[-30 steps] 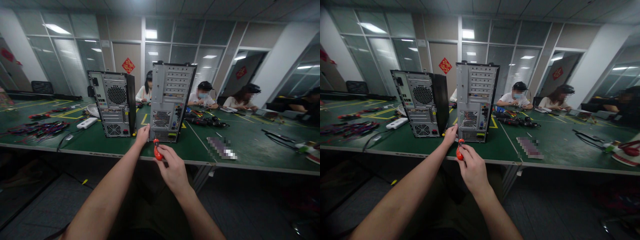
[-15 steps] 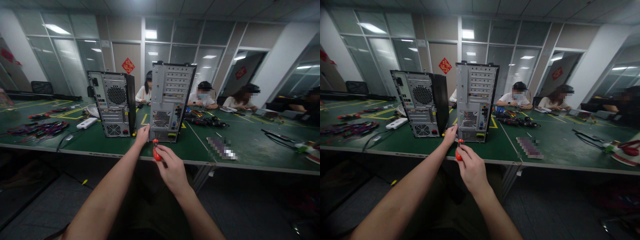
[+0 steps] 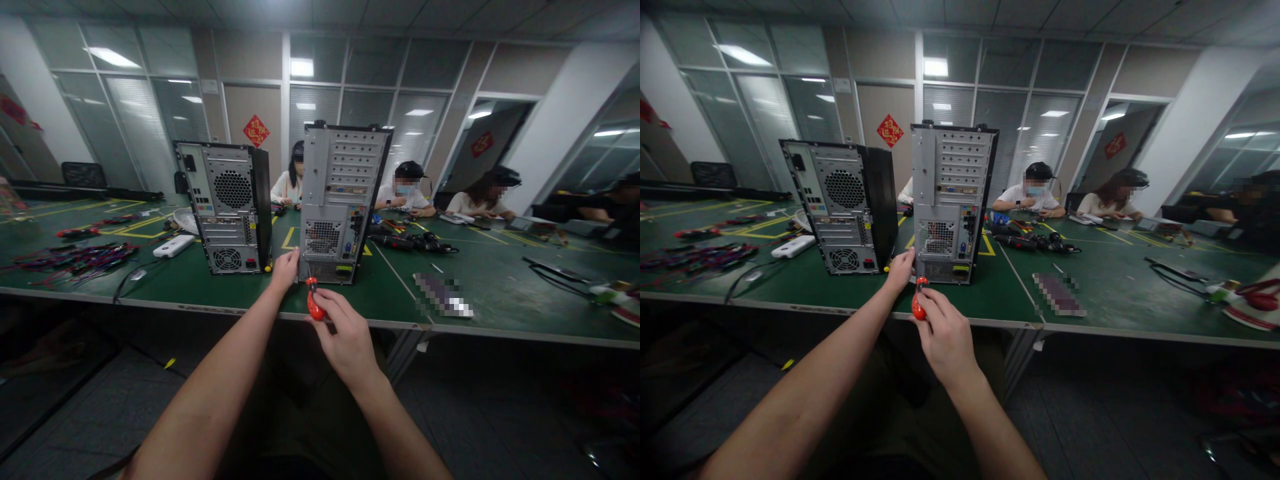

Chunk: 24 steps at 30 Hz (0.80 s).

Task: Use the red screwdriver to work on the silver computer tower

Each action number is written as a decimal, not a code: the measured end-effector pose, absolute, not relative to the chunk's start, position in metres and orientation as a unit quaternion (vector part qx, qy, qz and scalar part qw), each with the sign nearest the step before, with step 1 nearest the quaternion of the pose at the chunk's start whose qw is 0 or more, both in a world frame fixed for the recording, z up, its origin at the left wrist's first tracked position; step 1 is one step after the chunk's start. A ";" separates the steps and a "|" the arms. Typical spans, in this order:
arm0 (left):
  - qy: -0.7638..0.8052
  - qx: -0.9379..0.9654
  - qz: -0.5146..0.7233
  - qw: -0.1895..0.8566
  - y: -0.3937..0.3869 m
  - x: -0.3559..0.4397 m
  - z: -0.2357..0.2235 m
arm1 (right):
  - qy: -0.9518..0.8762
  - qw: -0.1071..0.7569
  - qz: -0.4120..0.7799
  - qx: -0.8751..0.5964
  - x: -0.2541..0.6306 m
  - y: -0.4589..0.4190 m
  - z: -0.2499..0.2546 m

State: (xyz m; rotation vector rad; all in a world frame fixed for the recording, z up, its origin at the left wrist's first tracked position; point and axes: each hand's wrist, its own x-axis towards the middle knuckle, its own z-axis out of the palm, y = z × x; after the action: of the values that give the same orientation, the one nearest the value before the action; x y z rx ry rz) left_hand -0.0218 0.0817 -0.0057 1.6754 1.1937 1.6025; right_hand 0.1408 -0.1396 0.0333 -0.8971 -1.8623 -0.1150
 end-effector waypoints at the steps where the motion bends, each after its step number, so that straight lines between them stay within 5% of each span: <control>1: 0.442 0.620 0.592 0.265 0.081 -0.022 -0.006 | -0.768 0.515 -0.042 -0.379 0.141 -0.139 0.033; 24: 0.442 0.618 0.593 0.268 0.080 -0.021 -0.004 | -0.807 0.477 -0.055 -0.343 0.141 -0.139 0.032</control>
State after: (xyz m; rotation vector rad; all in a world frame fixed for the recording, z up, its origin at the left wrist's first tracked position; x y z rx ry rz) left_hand -0.0208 0.0797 -0.0040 1.6661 1.1927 1.5990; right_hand 0.1407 -0.1395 0.0324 -0.8383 -1.9719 -0.1336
